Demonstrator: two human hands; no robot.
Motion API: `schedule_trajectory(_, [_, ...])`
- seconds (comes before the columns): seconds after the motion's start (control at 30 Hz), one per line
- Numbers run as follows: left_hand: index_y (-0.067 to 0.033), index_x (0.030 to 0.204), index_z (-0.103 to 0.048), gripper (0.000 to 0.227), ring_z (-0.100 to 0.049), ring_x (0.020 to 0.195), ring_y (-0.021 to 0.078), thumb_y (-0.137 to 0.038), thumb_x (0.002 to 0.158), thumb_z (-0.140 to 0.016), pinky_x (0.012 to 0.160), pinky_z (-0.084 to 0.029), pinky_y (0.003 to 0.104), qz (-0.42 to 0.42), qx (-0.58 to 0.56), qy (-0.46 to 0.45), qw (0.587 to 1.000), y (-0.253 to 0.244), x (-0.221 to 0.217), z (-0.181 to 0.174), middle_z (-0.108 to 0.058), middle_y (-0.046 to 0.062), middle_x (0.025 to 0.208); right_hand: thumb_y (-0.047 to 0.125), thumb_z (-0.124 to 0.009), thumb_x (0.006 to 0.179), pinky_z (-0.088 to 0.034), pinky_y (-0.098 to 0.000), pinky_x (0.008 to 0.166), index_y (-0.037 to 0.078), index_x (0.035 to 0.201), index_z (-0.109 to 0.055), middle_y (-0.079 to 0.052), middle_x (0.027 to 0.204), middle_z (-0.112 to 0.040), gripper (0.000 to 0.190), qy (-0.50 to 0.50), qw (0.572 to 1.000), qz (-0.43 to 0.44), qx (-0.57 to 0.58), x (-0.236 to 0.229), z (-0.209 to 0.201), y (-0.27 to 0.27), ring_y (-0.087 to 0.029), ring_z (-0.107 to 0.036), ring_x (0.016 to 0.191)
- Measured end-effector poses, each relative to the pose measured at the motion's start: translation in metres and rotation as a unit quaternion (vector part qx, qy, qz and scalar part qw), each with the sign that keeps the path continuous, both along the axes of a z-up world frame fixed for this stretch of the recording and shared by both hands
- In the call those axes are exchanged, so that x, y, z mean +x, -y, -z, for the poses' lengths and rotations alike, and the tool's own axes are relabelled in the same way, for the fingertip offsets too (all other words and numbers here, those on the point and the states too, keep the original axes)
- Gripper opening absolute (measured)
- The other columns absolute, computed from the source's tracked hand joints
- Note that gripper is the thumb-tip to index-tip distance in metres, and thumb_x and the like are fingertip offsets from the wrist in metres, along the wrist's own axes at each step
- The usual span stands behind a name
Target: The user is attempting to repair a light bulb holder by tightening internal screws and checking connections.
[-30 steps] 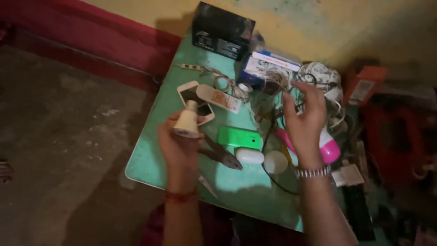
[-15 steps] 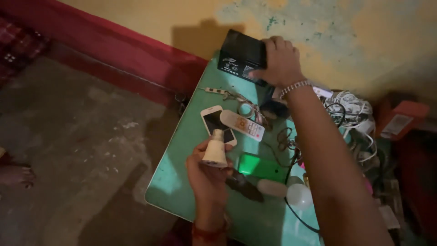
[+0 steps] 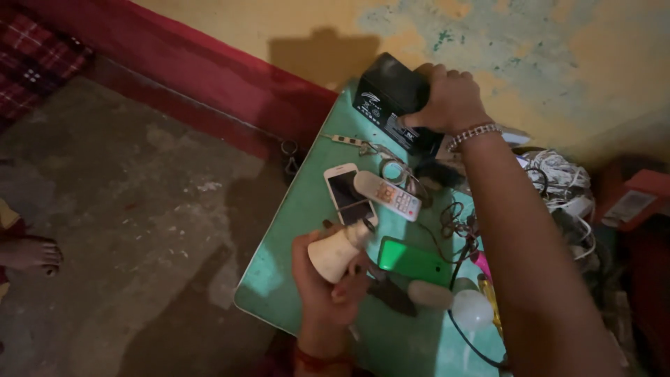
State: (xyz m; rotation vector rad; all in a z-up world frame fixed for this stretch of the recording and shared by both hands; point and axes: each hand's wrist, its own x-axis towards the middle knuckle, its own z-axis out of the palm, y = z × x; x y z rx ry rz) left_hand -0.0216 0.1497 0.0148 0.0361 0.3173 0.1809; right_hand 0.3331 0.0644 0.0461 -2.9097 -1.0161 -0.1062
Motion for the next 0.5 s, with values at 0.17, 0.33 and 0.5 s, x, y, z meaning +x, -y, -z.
schedule_trajectory(0.17, [-0.0049,0.101,-0.058,0.042,-0.034,0.035,0.0119,-0.044,0.103,-0.042,0.034,-0.029,0.023,0.085,-0.107,0.134,0.981,0.0,-0.007,-0.004,-0.058,0.015,0.062,0.055,-0.094,0.059,-0.049,-0.0537,0.087,0.01,0.13,-0.061,-0.022,0.112,-0.065,0.09,0.048,0.998,-0.039,0.033,-0.015,-0.007,0.005,-0.046,-0.059,0.1])
schedule_trajectory(0.33, [-0.0099,0.098,-0.055,0.038,-0.035,0.035,0.0126,-0.046,0.103,-0.043,0.034,-0.031,0.023,0.131,-0.147,0.196,0.961,0.005,-0.006,-0.002,-0.058,0.016,0.064,0.008,-0.072,0.104,-0.052,-0.0458,0.097,0.007,0.124,-0.068,-0.019,0.108,-0.07,0.021,0.144,0.953,-0.071,0.256,-0.037,-0.011,0.021,-0.039,-0.064,0.109])
schedule_trajectory(0.5, [-0.0145,0.097,-0.053,0.035,-0.04,0.033,0.0124,-0.048,0.1,-0.043,0.031,-0.035,0.021,0.15,-0.179,0.207,0.95,0.006,-0.008,-0.006,-0.057,0.018,0.062,-0.004,-0.069,0.089,-0.055,-0.0449,0.089,0.007,0.111,-0.075,-0.02,0.1,-0.075,0.026,0.015,0.97,-0.025,0.239,-0.055,-0.029,0.027,-0.035,-0.071,0.095])
